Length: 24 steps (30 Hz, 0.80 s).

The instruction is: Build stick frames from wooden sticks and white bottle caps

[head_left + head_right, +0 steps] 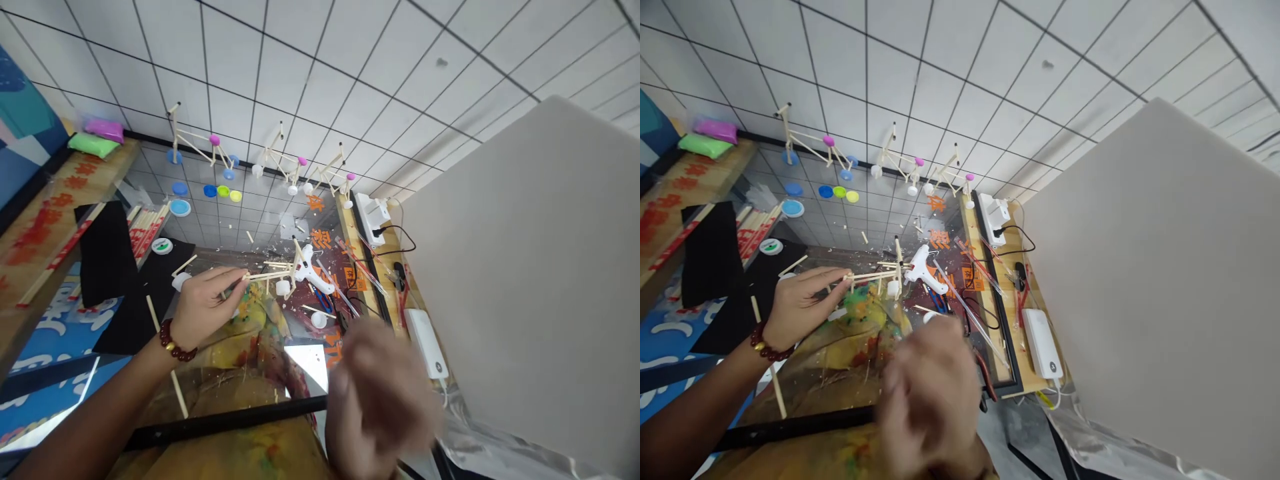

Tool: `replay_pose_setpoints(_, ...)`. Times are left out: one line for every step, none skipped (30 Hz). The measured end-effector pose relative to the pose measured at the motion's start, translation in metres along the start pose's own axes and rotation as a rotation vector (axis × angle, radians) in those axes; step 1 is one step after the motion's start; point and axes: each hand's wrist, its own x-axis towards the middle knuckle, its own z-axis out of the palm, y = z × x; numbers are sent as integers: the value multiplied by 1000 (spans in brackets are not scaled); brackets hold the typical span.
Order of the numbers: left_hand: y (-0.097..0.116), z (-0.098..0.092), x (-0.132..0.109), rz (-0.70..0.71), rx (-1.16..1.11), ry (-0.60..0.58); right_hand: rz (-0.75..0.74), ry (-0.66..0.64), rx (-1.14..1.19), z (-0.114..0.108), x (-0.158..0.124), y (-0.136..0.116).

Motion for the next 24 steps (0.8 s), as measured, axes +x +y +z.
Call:
replay_pose_setpoints(0, 0, -1, 8, -8, 1, -5, 84, 13, 3, 11, 13)
replay_pose_setpoints(0, 0, -1, 17, -16, 2, -23, 282, 59, 6, 22, 27)
replay_pose_setpoints(0, 0, -1, 28, -21, -1, -8, 291, 99, 9, 33, 40)
replay_pose_setpoints(1, 0, -2, 36, -24, -5, 28, 177, 123, 14, 42, 53)
replay_pose_setpoints(1, 0, -2, 40, -25, -7, 73, 48, 138, 18, 50, 64)
replay_pose_setpoints(1, 0, -2, 39, -24, -9, 104, -21, 151, 23, 55, 75)
replay_pose_setpoints(1, 0, -2, 34, -26, -11, 123, -90, 158, 28, 58, 84)
replay_pose_setpoints(0, 0, -2, 28, -33, -14, 136, -157, 180, 33, 59, 91)
replay_pose_setpoints(0, 0, -1, 16, -48, -23, 146, -205, 220, 37, 59, 97)
replay_pose_setpoints(-1, -1, -1, -3, -75, -41, 154, -245, 271, 41, 59, 102)
replay_pose_setpoints(-2, -2, 0, -28, -110, -65, 162, -273, 334, 44, 59, 105)
replay_pose_setpoints(-3, -2, 0, -56, -149, -94, 172, -283, 397, 46, 59, 108)
replay_pose_setpoints(-4, -3, 1, -85, -188, -126, 181, -279, 454, 49, 59, 111)
replay_pose_setpoints(-4, -4, 2, -113, -223, -153, 186, -265, 498, 50, 59, 113)
replay_pose_setpoints(-4, -4, 3, -134, -250, -175, 189, -247, 535, 51, 60, 115)
replay_pose_setpoints(-4, -4, 3, -147, -268, -193, 192, -226, 564, 52, 60, 117)
replay_pose_setpoints(-4, -4, 4, -152, -279, -208, 197, -211, 586, 52, 61, 119)
replay_pose_setpoints(-4, -4, 4, -149, -285, -221, 202, -201, 603, 52, 61, 121)
replay_pose_setpoints(-4, -4, 5, -140, -288, -231, 210, -196, 618, 52, 61, 122)
replay_pose_setpoints(-4, -3, 5, -125, -286, -241, 220, -195, 630, 52, 61, 124)
replay_pose_setpoints(-4, -3, 4, -108, -284, -248, 229, -194, 639, 51, 60, 124)
replay_pose_setpoints(-4, -3, 4, -92, -279, -252, 237, -194, 648, 50, 60, 125)
replay_pose_setpoints(-4, -3, 4, -76, -274, -253, 240, -198, 658, 49, 60, 126)
replay_pose_setpoints(-4, -2, 3, -61, -266, -254, 241, -206, 670, 49, 59, 126)
